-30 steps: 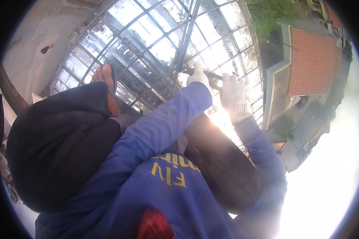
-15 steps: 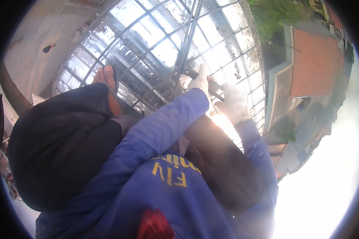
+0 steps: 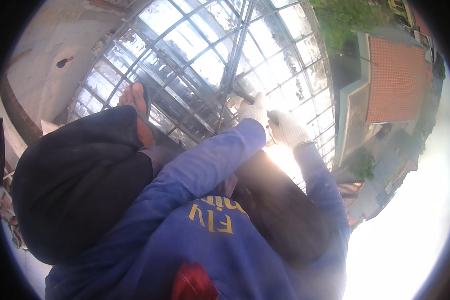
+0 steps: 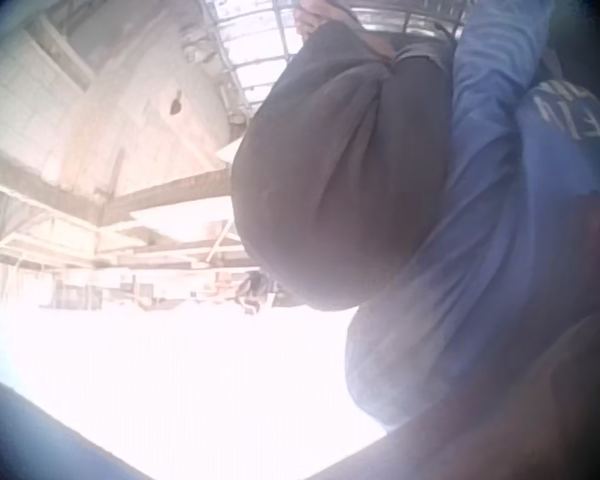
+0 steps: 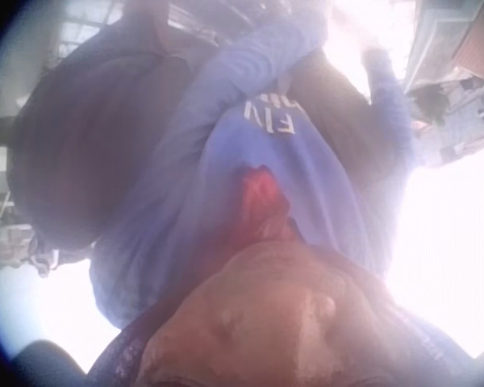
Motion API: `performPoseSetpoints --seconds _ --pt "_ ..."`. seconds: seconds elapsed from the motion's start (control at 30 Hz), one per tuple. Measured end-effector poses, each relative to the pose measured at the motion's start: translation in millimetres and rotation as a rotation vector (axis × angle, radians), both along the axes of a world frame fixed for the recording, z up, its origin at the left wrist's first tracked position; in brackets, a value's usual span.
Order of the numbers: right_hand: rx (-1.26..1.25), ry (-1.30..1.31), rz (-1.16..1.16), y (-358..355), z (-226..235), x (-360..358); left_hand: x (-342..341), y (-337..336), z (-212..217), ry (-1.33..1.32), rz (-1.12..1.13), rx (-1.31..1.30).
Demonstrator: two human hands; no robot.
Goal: The person uses pliers to cut and bend metal rods while assembling a metal grid structure on a roof. The person secures the rods to the existing framework.
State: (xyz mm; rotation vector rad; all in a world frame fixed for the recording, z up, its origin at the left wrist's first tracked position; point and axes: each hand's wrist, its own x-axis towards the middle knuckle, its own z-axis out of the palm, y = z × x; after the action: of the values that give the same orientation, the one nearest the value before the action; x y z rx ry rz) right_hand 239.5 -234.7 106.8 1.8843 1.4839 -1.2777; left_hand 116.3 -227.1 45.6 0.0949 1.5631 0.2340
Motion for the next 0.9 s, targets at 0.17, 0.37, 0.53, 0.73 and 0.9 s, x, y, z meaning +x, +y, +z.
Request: performPoseSetpoints --seconds 0.17,0.37,0.53,0.73,0.9 --pt "-0.084 0.167 -0.116 -35 -29 37 6 -14 -14 0.066 -0.123 0.067" --pt "-0.428 0.421 -0.806 -66 -31 6 -28 -12 3 0.076 -0.545 0.117" --pt "-0.41 0.584 -1.146 -76 -31 -1 -31 -21 20 0.167 -0.432 0.303" --pt "0.224 0.384 -0.578 -74 -24 -30 -47 -28 20 0.349 -0.576 0.758" --pt "-0.002 0.182 -0.119 -41 25 1 -79 -34 14 0.1 -0.443 0.51"
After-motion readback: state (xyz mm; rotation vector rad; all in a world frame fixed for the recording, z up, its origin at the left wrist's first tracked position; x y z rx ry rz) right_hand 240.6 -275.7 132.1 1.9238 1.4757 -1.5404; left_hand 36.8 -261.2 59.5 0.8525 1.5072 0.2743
